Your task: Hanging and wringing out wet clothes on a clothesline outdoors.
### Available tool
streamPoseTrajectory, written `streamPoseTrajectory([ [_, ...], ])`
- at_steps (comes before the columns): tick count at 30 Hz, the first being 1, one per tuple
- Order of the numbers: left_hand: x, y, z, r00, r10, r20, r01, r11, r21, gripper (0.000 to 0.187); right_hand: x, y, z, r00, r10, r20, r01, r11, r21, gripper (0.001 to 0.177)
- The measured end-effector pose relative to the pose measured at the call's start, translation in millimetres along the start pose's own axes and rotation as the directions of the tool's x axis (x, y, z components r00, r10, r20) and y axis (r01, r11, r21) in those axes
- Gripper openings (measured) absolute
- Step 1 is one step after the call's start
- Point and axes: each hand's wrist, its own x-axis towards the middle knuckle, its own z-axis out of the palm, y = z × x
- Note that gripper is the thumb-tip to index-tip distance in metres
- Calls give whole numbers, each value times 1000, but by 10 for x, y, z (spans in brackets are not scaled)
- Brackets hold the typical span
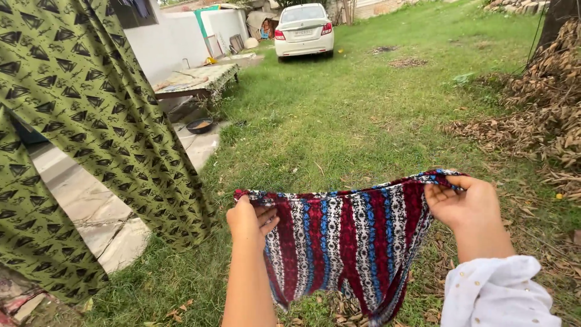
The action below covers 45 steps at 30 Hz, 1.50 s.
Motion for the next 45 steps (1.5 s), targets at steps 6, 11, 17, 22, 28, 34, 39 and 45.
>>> streamPoseTrajectory([
  [6,415,-516,-94,994,108,37,-99,978,-186,26,-238,145,39,999,44,20,-42,996,-75,27],
  [11,55,-509,-97,996,84,6,-78,951,-298,29,-555,153,50,1000,24,8,-24,997,-74,28],
  [17,-44,-571,-150,991,97,-94,-107,989,-102,37,-763,200,-9,999,22,-34,-24,996,-82,30],
  [22,96,-717,-74,949,314,-17,-290,895,338,64,-426,205,-257,1000,13,26,-12,999,-42,28],
  [28,504,-284,122,847,445,290,-521,590,617,57,11,13,20,999,-14,45,22,984,-179,30],
  [34,1230,122,543,835,296,464,-530,204,823,27,620,-280,405,987,-57,153,154,637,-755,22],
  [39,1578,436,996,943,74,325,-304,593,746,15,502,-566,1080,942,-282,180,58,-393,-918,26],
  [45,1880,1294,1844,948,116,298,-256,833,491,17,1100,-1000,2080,905,-336,260,388,404,-828,13],
])
